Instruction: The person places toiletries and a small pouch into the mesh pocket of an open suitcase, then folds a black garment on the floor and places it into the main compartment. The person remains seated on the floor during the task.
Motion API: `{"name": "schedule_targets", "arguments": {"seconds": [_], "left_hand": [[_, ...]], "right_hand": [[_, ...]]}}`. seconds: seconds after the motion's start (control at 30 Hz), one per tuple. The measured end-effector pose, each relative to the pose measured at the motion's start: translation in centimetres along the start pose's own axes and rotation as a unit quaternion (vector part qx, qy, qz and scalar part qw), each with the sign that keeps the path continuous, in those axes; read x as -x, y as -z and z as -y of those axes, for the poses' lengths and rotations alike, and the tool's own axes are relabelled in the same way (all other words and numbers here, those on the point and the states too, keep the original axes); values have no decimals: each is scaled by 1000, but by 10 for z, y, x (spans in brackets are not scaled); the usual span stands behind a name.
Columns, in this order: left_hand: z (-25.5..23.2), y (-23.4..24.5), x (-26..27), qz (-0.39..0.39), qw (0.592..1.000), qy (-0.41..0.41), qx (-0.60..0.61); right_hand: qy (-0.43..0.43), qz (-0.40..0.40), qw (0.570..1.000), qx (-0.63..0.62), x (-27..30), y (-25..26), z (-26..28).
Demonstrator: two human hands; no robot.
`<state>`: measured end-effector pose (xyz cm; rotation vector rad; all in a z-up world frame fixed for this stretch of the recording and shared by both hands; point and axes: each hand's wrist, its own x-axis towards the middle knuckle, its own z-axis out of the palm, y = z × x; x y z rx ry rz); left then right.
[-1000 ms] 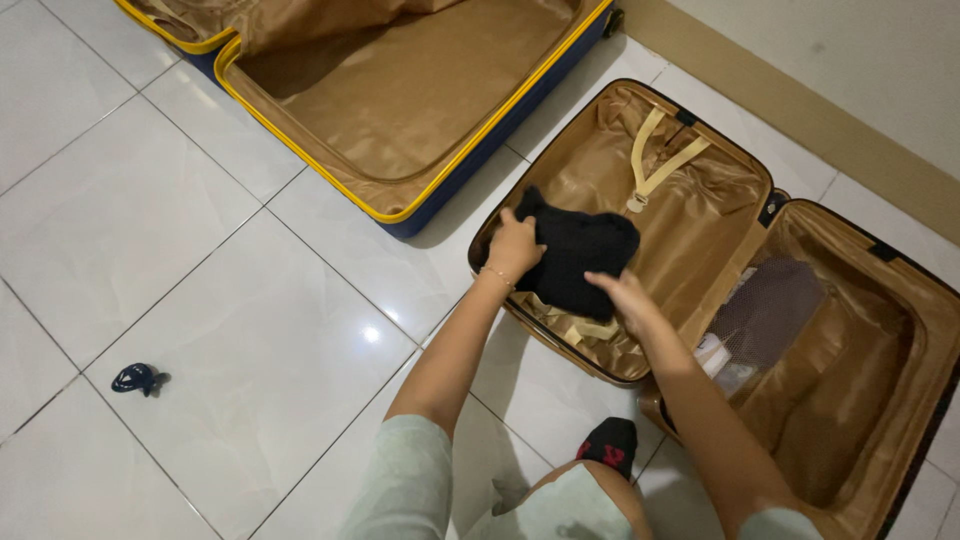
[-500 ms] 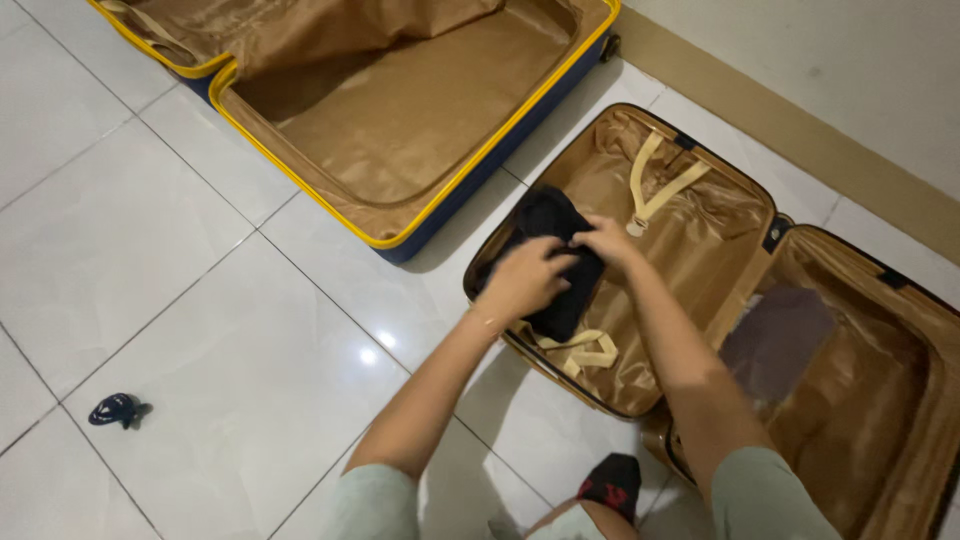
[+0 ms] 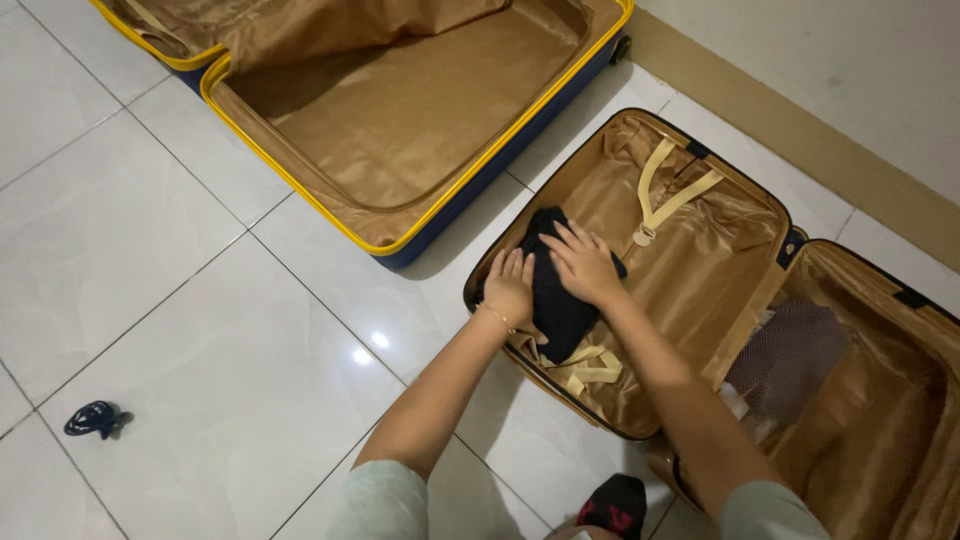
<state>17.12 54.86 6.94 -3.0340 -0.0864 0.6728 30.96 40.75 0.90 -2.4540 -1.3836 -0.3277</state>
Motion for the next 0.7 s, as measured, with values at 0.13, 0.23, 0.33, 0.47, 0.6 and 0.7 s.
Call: {"name": "schedule_targets", "arguments": {"seconds": [0.13, 0.23, 0.33, 0.47, 0.6, 0.7], "left_hand": [[-30, 4, -15, -65, 993, 23, 93], [-33, 7, -17, -22, 986, 25, 166], [-22, 4, -18, 6, 980, 10, 199], [-18, -17, -31, -37, 976, -4, 216], [-10, -12, -83, -182, 908, 89, 367], [-17, 7, -119, -249, 829, 135, 482]], "right_hand": [[-20, 38, 998, -35, -15, -22, -8], [-136, -15, 957, -257, -18, -27, -39], [-264, 11, 910, -321, -15, -17, -68], [-380, 23, 843, -379, 0, -9, -52], [-273, -61, 956, -84, 35, 6, -9], [-145, -50, 974, -168, 44, 9, 5]]}}
